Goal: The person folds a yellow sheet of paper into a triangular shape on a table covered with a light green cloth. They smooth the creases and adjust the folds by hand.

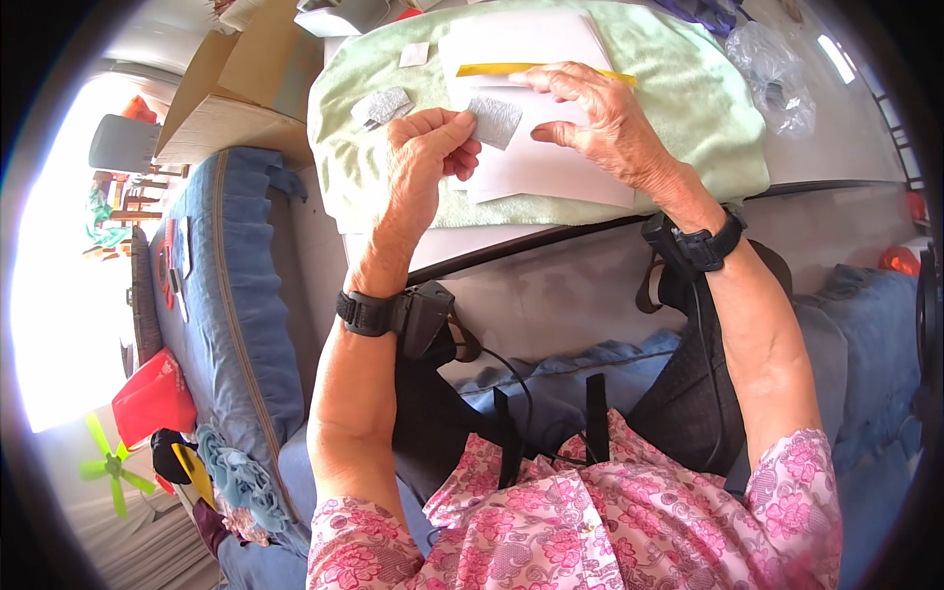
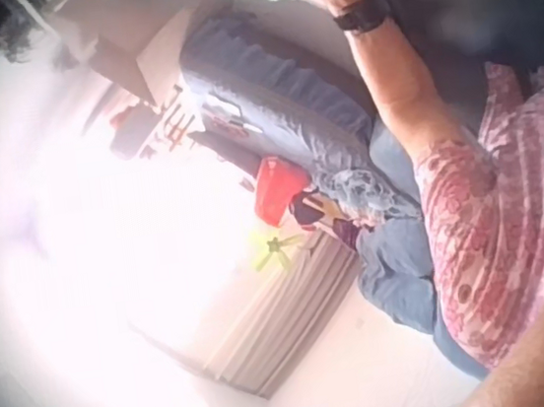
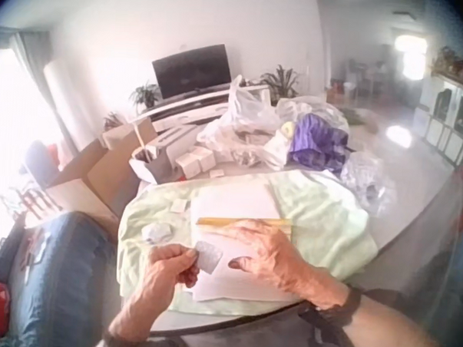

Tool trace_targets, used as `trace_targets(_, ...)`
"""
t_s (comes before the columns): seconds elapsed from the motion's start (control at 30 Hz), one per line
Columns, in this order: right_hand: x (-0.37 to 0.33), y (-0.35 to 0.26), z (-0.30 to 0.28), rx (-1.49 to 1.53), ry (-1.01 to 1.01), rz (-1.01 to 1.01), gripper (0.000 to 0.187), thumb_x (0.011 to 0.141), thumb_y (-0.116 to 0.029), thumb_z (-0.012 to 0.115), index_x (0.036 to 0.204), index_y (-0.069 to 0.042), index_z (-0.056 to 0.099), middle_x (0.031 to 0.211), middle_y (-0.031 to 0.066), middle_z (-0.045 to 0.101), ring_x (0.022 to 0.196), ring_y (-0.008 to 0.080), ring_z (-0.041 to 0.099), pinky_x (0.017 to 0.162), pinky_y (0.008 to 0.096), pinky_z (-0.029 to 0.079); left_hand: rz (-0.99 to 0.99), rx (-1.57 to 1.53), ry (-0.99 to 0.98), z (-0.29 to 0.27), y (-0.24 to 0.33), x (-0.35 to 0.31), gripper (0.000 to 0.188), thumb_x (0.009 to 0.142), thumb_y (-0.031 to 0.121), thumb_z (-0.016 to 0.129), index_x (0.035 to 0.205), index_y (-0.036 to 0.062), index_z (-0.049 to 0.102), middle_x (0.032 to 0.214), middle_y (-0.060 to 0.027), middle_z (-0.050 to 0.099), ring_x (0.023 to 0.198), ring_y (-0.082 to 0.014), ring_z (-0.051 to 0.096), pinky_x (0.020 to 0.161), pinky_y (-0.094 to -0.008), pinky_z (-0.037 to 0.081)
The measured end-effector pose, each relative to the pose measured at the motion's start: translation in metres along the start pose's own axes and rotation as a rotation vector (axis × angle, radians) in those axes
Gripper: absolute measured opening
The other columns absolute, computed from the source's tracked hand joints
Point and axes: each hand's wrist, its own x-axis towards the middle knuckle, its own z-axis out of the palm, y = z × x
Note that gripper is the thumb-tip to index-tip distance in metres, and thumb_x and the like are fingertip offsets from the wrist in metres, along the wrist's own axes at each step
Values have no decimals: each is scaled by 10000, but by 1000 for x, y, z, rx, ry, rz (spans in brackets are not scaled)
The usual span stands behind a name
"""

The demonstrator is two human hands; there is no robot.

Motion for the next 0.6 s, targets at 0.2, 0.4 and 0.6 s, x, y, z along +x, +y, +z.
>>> trace_targets(0.2, -1, -5, 7, 43, -34, -77, 398, 786, 78, 695, 1149, -85, 701, 1084, 68, 667, 1005, 200, 644, 848, 294, 570, -43, 3, 3, 7, 4, -4, 241, 948, 170, 626, 829, -39, 642, 688, -74, 630, 548, -127, 560, 520, -251, 446)
trace_targets(0.4, 0, -6, 8, 107, -45, 31, 305, 799, 93, 662, 1054, -57, 734, 966, 99, 699, 875, 192, 665, 785, 285, 570, -63, -31, -23, 9, 3, -5, 265, 960, 201, 621, 849, -38, 641, 690, -73, 628, 549, -133, 563, 522, -251, 451)
trace_targets(0.6, 2, -3, 17, 231, 46, 34, 200, 820, -4, 714, 1015, -42, 738, 805, 101, 713, 692, 169, 651, 671, 278, 534, -8, -99, -49, 4, 1, -4, 390, 965, 324, 615, 849, -45, 660, 709, -81, 636, 588, -132, 583, 540, -255, 481)
